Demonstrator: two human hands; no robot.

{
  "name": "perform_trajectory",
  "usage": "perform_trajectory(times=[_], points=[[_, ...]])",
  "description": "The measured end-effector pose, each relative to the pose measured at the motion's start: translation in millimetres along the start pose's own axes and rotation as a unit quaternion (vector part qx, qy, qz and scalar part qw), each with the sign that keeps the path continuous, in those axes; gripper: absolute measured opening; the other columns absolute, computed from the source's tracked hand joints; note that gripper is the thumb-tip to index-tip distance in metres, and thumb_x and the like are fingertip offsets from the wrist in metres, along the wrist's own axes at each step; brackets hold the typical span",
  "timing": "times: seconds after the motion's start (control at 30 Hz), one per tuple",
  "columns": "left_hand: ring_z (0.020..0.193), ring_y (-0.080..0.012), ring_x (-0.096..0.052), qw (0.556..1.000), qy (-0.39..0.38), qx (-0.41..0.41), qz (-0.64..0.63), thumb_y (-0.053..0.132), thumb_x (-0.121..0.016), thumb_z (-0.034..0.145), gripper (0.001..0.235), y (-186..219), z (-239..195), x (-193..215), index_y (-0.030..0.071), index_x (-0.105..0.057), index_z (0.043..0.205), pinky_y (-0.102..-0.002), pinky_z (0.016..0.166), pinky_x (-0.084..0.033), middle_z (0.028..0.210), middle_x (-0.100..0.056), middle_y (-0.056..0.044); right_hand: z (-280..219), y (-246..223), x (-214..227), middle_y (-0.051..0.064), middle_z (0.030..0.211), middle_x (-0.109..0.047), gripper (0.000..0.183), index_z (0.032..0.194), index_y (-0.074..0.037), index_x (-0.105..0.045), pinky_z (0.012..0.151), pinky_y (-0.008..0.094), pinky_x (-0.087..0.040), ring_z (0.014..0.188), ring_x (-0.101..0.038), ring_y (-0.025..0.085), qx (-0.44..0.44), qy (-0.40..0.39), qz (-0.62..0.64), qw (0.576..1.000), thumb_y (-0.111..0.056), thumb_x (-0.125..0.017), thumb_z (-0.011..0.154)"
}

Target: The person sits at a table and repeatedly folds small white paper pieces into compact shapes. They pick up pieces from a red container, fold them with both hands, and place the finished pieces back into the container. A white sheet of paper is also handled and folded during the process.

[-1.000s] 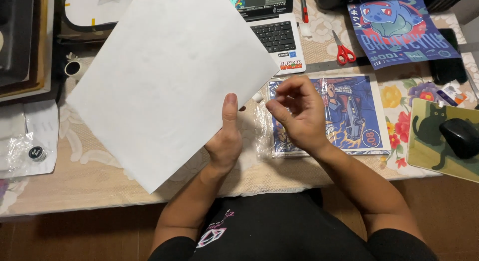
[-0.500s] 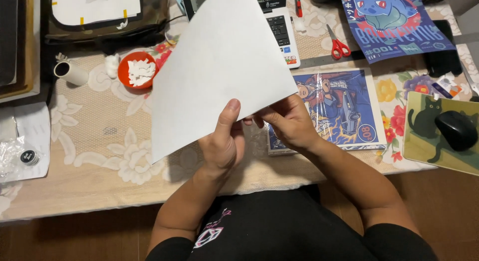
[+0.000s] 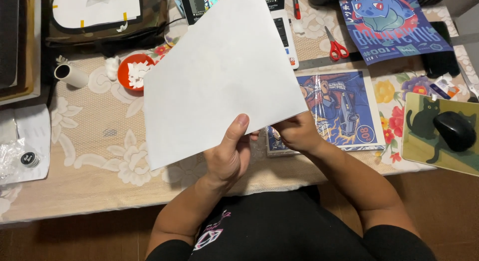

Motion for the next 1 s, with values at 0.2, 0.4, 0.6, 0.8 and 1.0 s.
perform_trajectory(times=[0.2, 0.4, 0.6, 0.8, 1.0], points=[[0.085, -0.0257, -0.082, 1.0, -0.009, -0.01, 0.025, 0.004, -0.076, 0.106, 0.014, -50, -7, 47, -0.002, -0.079, 0.119, -0.027, 0.067, -0.067, 0.095, -0.086, -0.022, 25, -28, -21, 0.015, 0.105, -0.075, 0.054, 0.14, 0.009, -0.073, 0.092, 0.047, -0.06, 0.104, -0.06, 0.017, 0.01, -0.004, 0.009, 1.0, 0.023, -0.068, 0.088], [0.086, -0.0247, -0.083, 0.999, -0.029, -0.03, 0.018, 0.002, -0.074, 0.107, 0.015, -47, -7, 44, -0.003, -0.08, 0.12, -0.025, 0.067, -0.067, 0.096, -0.086, -0.023, 29, -39, -19, 0.009, 0.095, -0.069, 0.06, 0.136, 0.009, -0.073, 0.089, 0.045, -0.057, 0.092, -0.055, 0.015, 0.023, -0.005, -0.026, 0.999, 0.025, -0.063, 0.079], [0.085, -0.0221, -0.081, 0.999, -0.017, -0.032, 0.015, -0.001, -0.075, 0.104, 0.017, -35, -11, 32, -0.007, -0.08, 0.119, -0.026, 0.066, -0.067, 0.095, -0.086, -0.024, 34, -37, -10, 0.008, 0.101, -0.07, 0.045, 0.131, 0.003, -0.07, 0.093, 0.041, -0.057, 0.097, -0.06, 0.015, 0.002, 0.041, -0.032, 0.999, 0.017, -0.066, 0.089], [0.08, -0.0226, -0.082, 0.938, -0.131, -0.144, 0.286, -0.001, -0.072, 0.107, 0.021, -7, -32, 6, -0.003, -0.085, 0.123, -0.03, 0.065, -0.07, 0.094, -0.087, -0.021, 40, -32, 2, 0.007, 0.107, -0.071, 0.027, 0.126, -0.003, -0.066, 0.096, 0.035, -0.057, 0.103, -0.065, 0.015, -0.026, 0.099, -0.039, 0.994, 0.008, -0.068, 0.101], [0.075, -0.0235, -0.078, 0.992, -0.021, -0.028, 0.125, 0.0, -0.075, 0.102, 0.015, -29, -30, 57, -0.006, -0.081, 0.114, -0.033, 0.063, -0.069, 0.088, -0.085, -0.023, 51, -24, 16, 0.005, 0.113, -0.072, 0.014, 0.121, -0.009, -0.063, 0.1, 0.03, -0.057, 0.108, -0.07, 0.015, -0.057, 0.153, -0.046, 0.986, -0.002, -0.071, 0.113]])
Point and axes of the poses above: each hand's wrist, its own z-axis towards the middle knuckle, its own x-axis out of the back of the hand, y = z × x, the point moved 9 cm from there along z, towards the middle knuckle
